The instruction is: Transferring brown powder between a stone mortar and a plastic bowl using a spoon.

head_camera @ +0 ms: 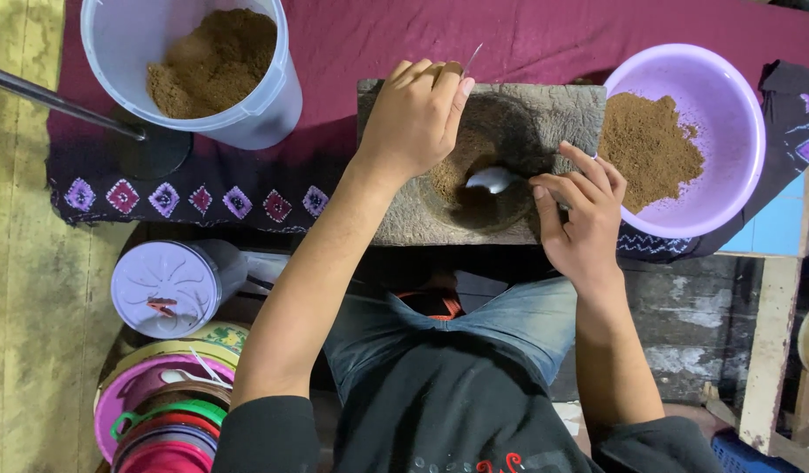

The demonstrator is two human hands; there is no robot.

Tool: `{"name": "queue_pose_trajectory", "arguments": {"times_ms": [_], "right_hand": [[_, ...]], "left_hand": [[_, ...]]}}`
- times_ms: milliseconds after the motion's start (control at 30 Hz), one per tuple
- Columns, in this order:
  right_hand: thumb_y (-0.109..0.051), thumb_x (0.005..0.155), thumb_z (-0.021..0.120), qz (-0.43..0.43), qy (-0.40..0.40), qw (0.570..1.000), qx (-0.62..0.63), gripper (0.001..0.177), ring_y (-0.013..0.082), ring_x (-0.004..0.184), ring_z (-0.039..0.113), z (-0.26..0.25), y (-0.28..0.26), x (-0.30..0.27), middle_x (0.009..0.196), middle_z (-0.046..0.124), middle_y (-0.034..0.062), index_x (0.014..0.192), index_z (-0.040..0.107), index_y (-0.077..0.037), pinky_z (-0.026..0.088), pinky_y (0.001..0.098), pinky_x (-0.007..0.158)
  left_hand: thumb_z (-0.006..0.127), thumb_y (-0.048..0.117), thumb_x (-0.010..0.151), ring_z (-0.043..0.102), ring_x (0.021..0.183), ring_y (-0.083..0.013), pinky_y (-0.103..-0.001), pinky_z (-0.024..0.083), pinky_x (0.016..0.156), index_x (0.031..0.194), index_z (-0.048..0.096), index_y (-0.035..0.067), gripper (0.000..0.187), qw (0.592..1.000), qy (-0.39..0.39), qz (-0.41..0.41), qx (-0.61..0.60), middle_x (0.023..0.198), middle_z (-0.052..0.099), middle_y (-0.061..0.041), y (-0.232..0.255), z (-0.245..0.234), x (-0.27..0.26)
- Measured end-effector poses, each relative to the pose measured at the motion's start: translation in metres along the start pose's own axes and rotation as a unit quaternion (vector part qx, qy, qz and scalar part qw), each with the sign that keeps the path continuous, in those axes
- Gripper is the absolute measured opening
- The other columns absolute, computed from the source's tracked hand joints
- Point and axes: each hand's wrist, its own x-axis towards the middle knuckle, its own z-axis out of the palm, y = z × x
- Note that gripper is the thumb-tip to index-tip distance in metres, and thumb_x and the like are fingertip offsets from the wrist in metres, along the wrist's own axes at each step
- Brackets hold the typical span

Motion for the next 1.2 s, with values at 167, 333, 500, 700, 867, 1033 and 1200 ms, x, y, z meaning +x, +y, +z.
{"name": "queue_pose_trajectory", "arguments": {"times_ms": [167,333,500,700,867,1033,1200], "right_hand": [[-0.003,0.104,0.067,-0.006,-0.024,1.000,-0.009,0.011,0.0295,0.134,0.064,-0.001,-0.002,0.002,0.089,0.073,0.0001,0.097,0.073,-0.010,0.027,0.0478,0.119],[-0.002,0.099,0.071,-0.007,-0.037,0.999,-0.014,0.011,0.0262,0.132,0.066,0.004,-0.008,0.000,0.088,0.074,-0.0004,0.094,0.074,-0.011,0.024,0.0490,0.122],[-0.003,0.091,0.072,0.008,-0.070,0.996,0.050,0.006,0.0245,0.130,0.065,0.008,-0.024,0.000,0.106,0.080,0.0098,0.093,0.075,-0.008,0.021,0.0559,0.123],[-0.004,0.094,0.070,0.012,-0.076,0.994,0.072,0.005,0.0234,0.129,0.066,0.011,-0.028,0.001,0.103,0.079,0.0092,0.090,0.074,-0.006,0.025,0.0515,0.122],[-0.008,0.096,0.070,0.006,-0.089,0.993,0.074,0.005,0.0217,0.127,0.067,0.011,-0.021,0.002,0.113,0.078,0.0096,0.094,0.074,-0.010,0.026,0.0481,0.119],[-0.015,0.096,0.069,0.013,-0.113,0.990,0.077,0.011,0.0206,0.126,0.068,0.011,-0.020,0.005,0.101,0.080,-0.0007,0.089,0.077,-0.014,0.023,0.0470,0.118],[-0.021,0.095,0.070,-0.008,-0.115,0.990,0.080,0.014,0.0201,0.124,0.068,0.013,-0.024,0.006,0.118,0.077,0.0143,0.088,0.079,-0.013,0.028,0.0500,0.117]], "left_hand": [[0.044,0.018,0.110,0.061,0.074,-0.0261,-0.039,0.045,0.070,0.093,0.065,0.001,0.031,1.000,0.006,0.005,0.001,0.083,0.068,-0.011,0.002,-0.003,0.000],[0.045,0.018,0.110,0.060,0.073,-0.0259,-0.039,0.045,0.069,0.094,0.064,0.001,0.030,1.000,0.010,0.003,0.004,0.080,0.067,-0.011,0.004,-0.004,-0.001],[0.044,0.019,0.110,0.060,0.074,-0.0254,-0.039,0.045,0.069,0.095,0.064,0.001,0.031,1.000,0.011,0.011,0.012,0.081,0.068,-0.011,0.003,-0.003,-0.001],[0.042,0.018,0.110,0.062,0.073,-0.0260,-0.039,0.045,0.068,0.094,0.065,0.000,0.033,1.000,0.012,0.010,-0.001,0.081,0.069,-0.011,0.003,-0.004,0.001],[0.043,0.019,0.110,0.062,0.074,-0.0264,-0.039,0.046,0.070,0.095,0.065,0.000,0.033,1.000,0.008,0.007,0.006,0.081,0.069,-0.011,0.003,-0.003,0.000],[0.042,0.018,0.110,0.064,0.076,-0.0272,-0.040,0.048,0.071,0.094,0.064,0.001,0.032,1.000,0.002,0.004,-0.005,0.083,0.070,-0.012,0.005,-0.005,0.000],[0.040,0.019,0.111,0.062,0.073,-0.0265,-0.039,0.046,0.070,0.089,0.063,0.003,0.035,1.000,-0.003,-0.001,0.003,0.078,0.067,-0.010,0.005,-0.007,0.002]]}}
